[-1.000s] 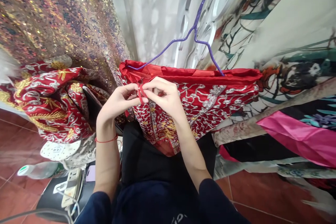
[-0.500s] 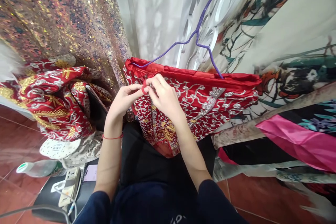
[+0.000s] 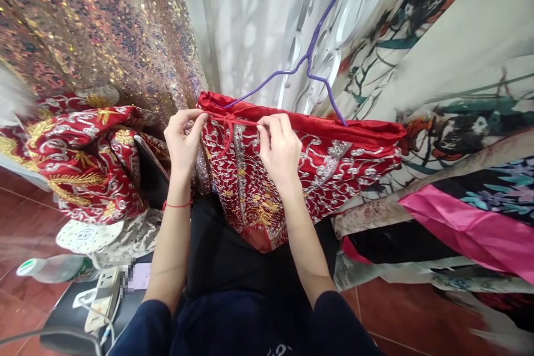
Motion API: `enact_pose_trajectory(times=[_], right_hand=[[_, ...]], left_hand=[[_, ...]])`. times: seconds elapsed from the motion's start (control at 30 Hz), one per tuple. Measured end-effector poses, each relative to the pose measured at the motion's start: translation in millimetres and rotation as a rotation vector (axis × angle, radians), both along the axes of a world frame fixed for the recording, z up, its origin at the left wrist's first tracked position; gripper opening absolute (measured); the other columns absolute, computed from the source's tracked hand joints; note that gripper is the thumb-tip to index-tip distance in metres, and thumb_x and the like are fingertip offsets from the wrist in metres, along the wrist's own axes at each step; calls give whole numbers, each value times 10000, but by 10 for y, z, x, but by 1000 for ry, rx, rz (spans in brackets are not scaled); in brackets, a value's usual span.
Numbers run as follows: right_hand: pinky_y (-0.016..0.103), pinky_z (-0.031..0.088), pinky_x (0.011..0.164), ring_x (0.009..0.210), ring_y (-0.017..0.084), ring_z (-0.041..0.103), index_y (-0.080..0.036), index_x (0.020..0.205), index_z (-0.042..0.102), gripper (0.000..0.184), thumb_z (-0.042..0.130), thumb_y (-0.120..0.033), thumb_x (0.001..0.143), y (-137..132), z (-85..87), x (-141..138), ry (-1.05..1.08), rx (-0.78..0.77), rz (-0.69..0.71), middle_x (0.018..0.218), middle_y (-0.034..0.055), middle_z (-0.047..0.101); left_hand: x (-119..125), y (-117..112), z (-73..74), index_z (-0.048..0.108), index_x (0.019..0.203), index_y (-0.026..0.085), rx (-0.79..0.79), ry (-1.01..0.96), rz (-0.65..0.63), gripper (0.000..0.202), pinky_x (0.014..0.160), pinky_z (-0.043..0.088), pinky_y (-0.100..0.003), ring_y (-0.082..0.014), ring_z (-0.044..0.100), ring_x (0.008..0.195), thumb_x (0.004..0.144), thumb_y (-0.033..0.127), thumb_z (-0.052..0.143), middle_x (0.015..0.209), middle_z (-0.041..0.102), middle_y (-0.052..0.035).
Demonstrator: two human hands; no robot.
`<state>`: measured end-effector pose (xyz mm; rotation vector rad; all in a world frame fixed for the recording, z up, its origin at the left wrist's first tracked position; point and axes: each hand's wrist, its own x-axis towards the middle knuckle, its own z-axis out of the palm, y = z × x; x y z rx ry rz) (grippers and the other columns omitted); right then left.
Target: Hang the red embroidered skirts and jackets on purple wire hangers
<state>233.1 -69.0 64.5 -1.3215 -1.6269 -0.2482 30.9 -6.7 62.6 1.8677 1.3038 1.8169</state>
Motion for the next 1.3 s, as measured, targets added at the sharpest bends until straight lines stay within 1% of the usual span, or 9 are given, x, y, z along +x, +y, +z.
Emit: enact_pose_trajectory(times=[0.17,0.43,0.67,0.93,1.0,1.07,1.17,1.23,1.3], right_hand=[[300,489,703,834,171,655,-168,1073,663,372,332,-336,1071,-3,-1,49,44,-75,-50,1065,130,649],[291,405,554,631,122,602,-172,1018,704,427,319,-348,1072,7,-38,175,-77,26,-127,978,107,694],[316,406,598,660,140,617,-157,1089,702,443,316,-373,1073,79,-98,256,-127,-64,-103,1036,134,705],[298,444,611,716,148,635,-142,1068,688,398,319,-292,1070,35,-72,253,-194,-65,-50,1000,129,687],[288,475,637,761,149,642,-144,1059,682,361,340,-260,1060,-18,-28,263,-233,-34,7,1035,130,676],[297,513,702,839,165,649,-151,1056,679,319,377,-254,1046,-80,49,303,-278,28,46,1073,133,664],[379,527,847,986,220,633,-182,1057,682,259,455,-301,1017,-210,200,452,-305,174,-43,1084,126,657],[467,500,909,1066,273,610,-196,1067,685,248,516,-358,986,-329,276,631,-283,236,-196,1112,136,650],[532,473,927,1119,327,586,-198,1073,695,299,588,-443,939,-463,297,873,-261,235,-342,1160,159,637]], left_hand=[[-20,53,-44,726,873,222,21,66,56,161,798,441,-298,-178,608,886,891,378,692,905,730,-32],[-70,39,-17,726,919,258,68,246,255,208,1047,299,-477,-293,519,1114,921,447,640,1003,715,-75],[-102,199,-244,715,949,257,105,409,330,270,1023,285,-536,-347,513,1175,954,471,549,1079,715,-108],[-23,208,-373,708,943,243,85,367,383,294,962,377,-485,-316,568,1063,950,493,555,1013,688,-124],[-38,158,-348,694,1017,236,92,308,337,307,958,413,-460,-297,580,1053,928,511,589,1035,667,-123],[-74,119,-252,623,1219,233,132,223,211,414,967,448,-433,-278,584,1110,926,523,586,1155,638,-131],[-141,113,-11,476,1427,261,199,181,8,547,1038,455,-427,-273,519,1294,947,512,556,1398,536,-141],[-173,163,129,561,1356,287,200,261,-77,452,1122,407,-451,-280,470,1365,949,482,569,1443,518,-118],[-185,252,188,657,1226,280,155,360,-174,327,1157,382,-451,-265,505,1336,956,438,564,1377,582,-102]])
